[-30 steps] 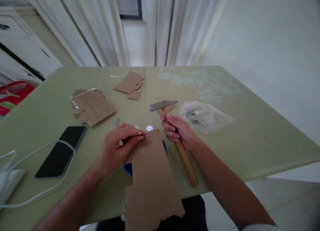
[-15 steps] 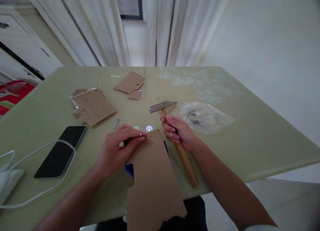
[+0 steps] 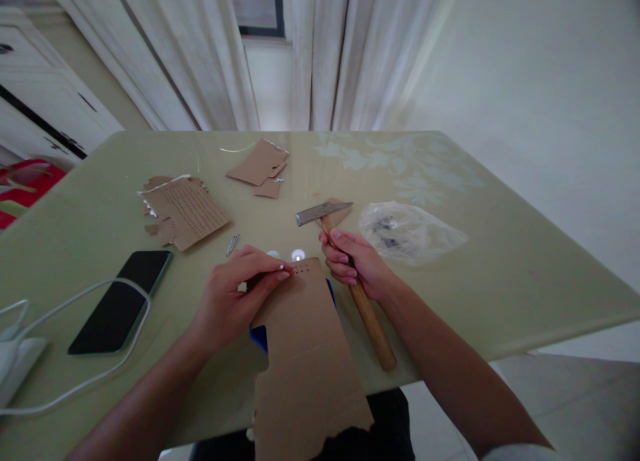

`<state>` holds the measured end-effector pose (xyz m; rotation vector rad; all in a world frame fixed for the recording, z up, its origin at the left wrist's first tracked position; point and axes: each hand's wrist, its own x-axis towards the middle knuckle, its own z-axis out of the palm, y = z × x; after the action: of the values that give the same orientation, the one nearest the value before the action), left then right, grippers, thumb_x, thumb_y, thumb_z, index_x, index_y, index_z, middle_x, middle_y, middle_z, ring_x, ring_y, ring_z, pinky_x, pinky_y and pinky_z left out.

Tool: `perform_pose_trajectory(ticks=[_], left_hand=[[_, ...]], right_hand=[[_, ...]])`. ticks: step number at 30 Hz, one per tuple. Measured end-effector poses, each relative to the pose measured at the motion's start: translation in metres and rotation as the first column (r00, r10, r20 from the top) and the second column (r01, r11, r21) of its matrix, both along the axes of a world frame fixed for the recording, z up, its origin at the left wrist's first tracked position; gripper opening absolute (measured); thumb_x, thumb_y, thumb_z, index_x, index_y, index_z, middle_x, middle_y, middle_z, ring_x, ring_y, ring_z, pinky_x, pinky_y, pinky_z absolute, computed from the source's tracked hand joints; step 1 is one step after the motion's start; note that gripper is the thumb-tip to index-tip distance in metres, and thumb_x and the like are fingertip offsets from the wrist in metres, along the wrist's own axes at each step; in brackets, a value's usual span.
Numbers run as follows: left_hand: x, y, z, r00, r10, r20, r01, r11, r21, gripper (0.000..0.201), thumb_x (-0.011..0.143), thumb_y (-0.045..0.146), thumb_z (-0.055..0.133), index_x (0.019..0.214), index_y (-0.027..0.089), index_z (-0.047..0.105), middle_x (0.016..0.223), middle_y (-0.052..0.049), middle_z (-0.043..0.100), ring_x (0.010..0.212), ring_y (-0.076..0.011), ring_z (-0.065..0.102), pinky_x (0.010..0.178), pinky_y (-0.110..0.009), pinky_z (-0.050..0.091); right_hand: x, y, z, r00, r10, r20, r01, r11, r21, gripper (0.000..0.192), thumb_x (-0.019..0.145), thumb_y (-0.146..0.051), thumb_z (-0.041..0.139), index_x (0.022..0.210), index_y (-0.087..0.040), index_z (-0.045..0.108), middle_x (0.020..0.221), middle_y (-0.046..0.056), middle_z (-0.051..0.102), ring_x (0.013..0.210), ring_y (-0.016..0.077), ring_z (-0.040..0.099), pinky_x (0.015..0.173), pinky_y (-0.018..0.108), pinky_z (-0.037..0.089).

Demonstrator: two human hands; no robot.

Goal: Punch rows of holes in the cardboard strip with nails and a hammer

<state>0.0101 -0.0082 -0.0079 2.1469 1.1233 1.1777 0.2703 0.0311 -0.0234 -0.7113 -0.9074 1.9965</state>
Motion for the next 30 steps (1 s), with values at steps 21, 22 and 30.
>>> perform_pose_trajectory(ticks=[21, 22, 30], left_hand=[[0.01, 0.002, 0.0, 0.996, -0.074, -0.045, 0.079, 0.989, 0.121, 0.011, 0.104, 0.021, 0.074, 0.101, 0.022, 0.084, 0.094, -0.002, 0.088, 0.08, -0.0179, 0.072, 0.08, -0.033, 0.055], [0.011, 0.003, -0.001, 0.996, -0.078, -0.047, 0.083, 0.99, 0.117, 0.011, 0.104, 0.022, 0.073, 0.101, 0.022, 0.084, 0.094, -0.002, 0.088, 0.08, -0.0185, 0.072, 0.08, -0.034, 0.054], [0.012, 0.009, -0.008, 0.995, -0.084, -0.052, 0.089, 0.991, 0.101, 0.018, 0.106, 0.027, 0.069, 0.103, 0.024, 0.087, 0.093, -0.004, 0.087, 0.083, -0.0213, 0.07, 0.081, -0.036, 0.054]], right_hand=[[0.006, -0.008, 0.016, 0.993, 0.034, 0.111, -0.048, 0.992, 0.119, 0.046, 0.096, -0.06, 0.083, 0.103, -0.02, 0.061, 0.061, -0.015, 0.036, 0.041, 0.005, 0.013, 0.033, 0.017, 0.016], [0.009, -0.012, 0.023, 0.985, 0.026, 0.168, -0.055, 0.984, 0.171, 0.046, 0.098, -0.062, 0.079, 0.104, -0.021, 0.061, 0.062, -0.014, 0.035, 0.041, 0.0053, 0.015, 0.034, 0.018, 0.016], [0.031, -0.052, 0.131, 0.394, -0.36, 0.846, -0.556, 0.64, 0.531, 0.039, 0.117, -0.051, 0.051, 0.105, -0.018, 0.069, 0.08, 0.001, 0.058, 0.071, 0.0173, 0.054, 0.065, 0.031, 0.038]])
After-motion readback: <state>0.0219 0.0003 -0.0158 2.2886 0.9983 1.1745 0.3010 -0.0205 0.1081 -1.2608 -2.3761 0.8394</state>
